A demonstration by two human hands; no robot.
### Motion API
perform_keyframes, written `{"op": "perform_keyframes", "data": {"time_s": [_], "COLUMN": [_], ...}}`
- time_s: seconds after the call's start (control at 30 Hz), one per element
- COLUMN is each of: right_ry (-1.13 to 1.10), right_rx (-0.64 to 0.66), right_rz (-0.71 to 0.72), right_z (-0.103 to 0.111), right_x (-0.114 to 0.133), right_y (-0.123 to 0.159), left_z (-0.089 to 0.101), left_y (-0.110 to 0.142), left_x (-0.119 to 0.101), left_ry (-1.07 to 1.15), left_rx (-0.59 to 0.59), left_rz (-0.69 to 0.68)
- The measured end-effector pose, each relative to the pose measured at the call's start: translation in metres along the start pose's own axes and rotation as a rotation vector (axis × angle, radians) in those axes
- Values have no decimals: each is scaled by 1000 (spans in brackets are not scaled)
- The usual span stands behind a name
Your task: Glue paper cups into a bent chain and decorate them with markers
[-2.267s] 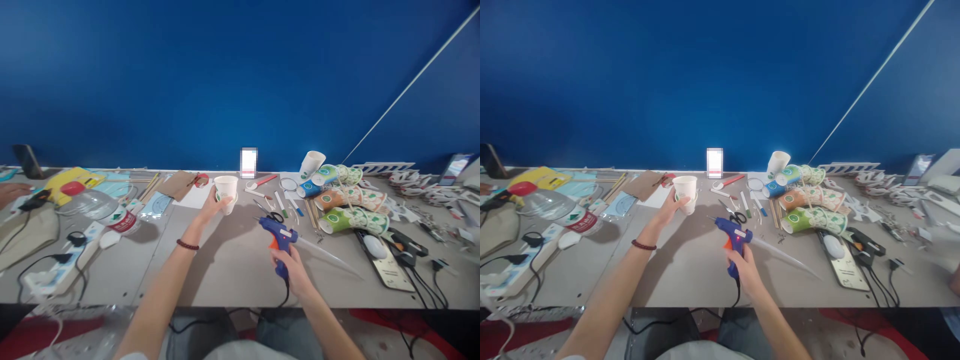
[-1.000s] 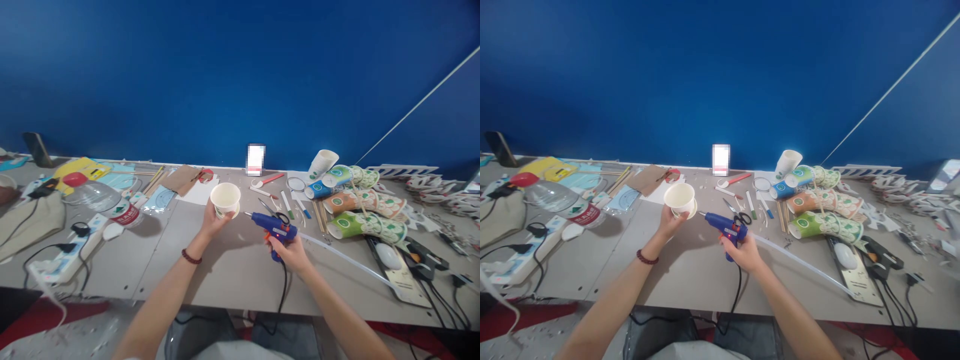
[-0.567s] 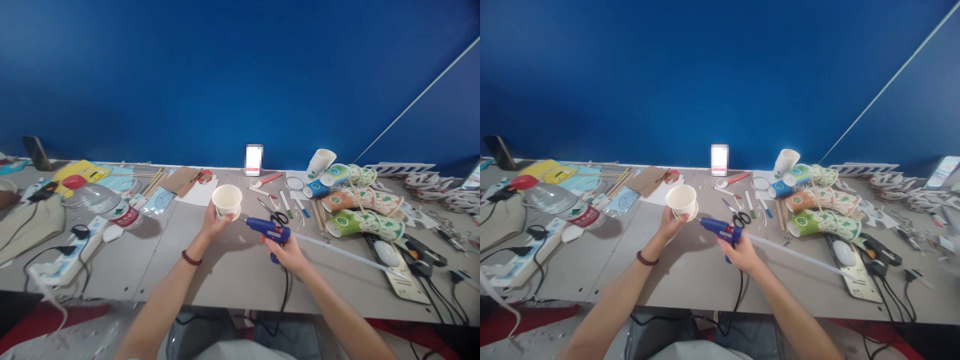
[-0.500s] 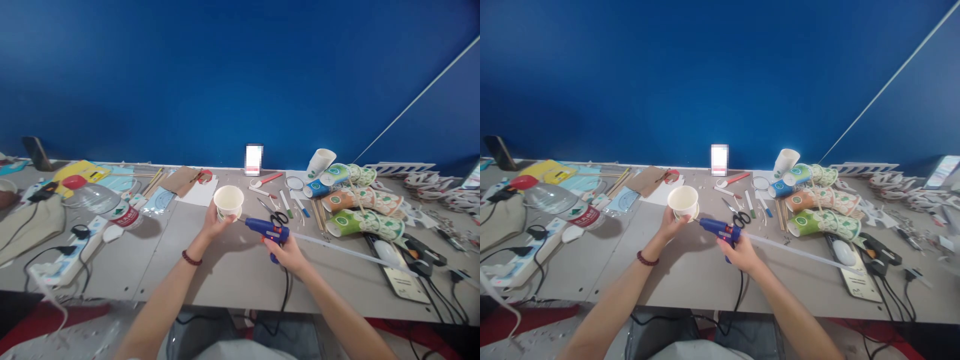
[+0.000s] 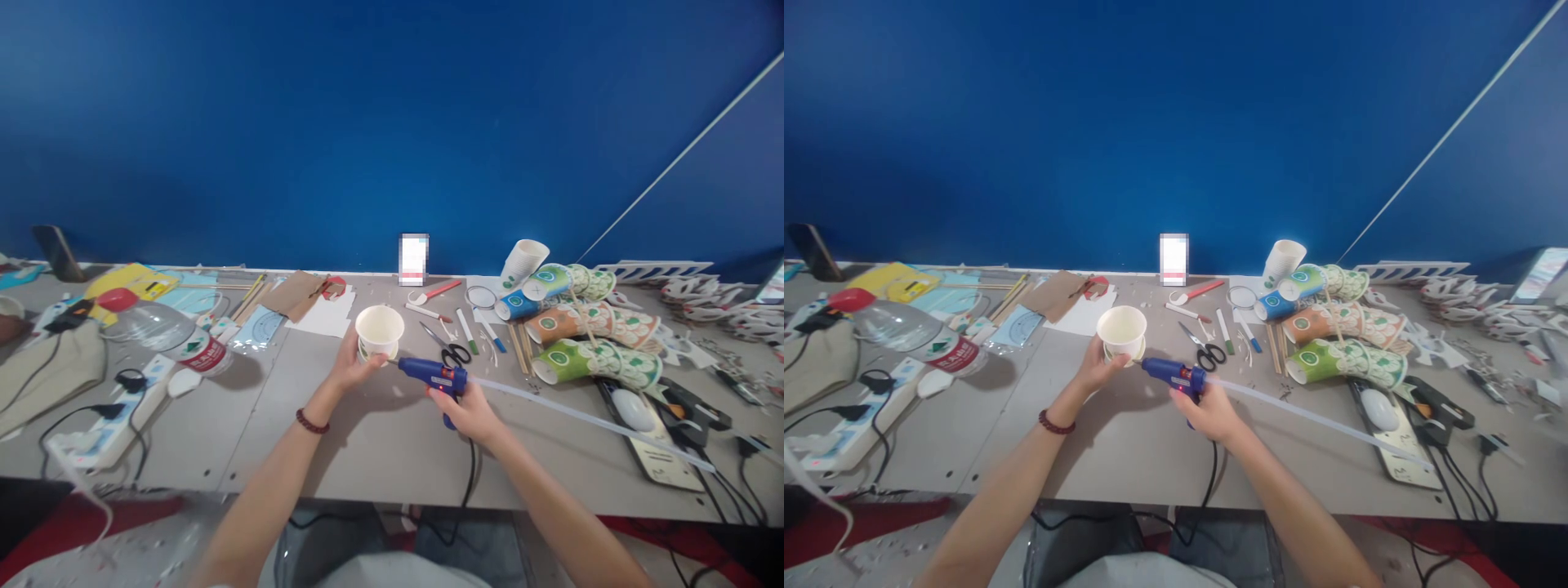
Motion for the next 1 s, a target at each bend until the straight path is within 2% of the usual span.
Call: {"op": "perform_keyframes", "data": {"time_s": [0.2,0.37,0.57,1.0], "right_ry": [22,44,97,212], "right_rx": [29,62,82,152], "right_rz": [1,-69,-58,-114], "right_z": [1,3,3,1], "right_x": [-2,-6,7,20], "right_y": [-1,-2,-3,-5], "left_z": [-1,-2,-7,-10], "left_y": [-1,-1,-1,-1], "left_x": [-6,-10,-16,-17], "left_ry": [-84,-145,-150,-178], "left_rx": [41,63,101,143], "left_rz": [-49,-65,-64,-48]}}
Point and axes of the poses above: each hand's wrist, its own y-axis away from the middle knuckle, its own z-axis out of the back of the hand, x = y × z, the point moved 9 cm from there along -y, towards the middle knuckle, and after that the axes turned 3 degrees about -y, right-handed, at the moved point
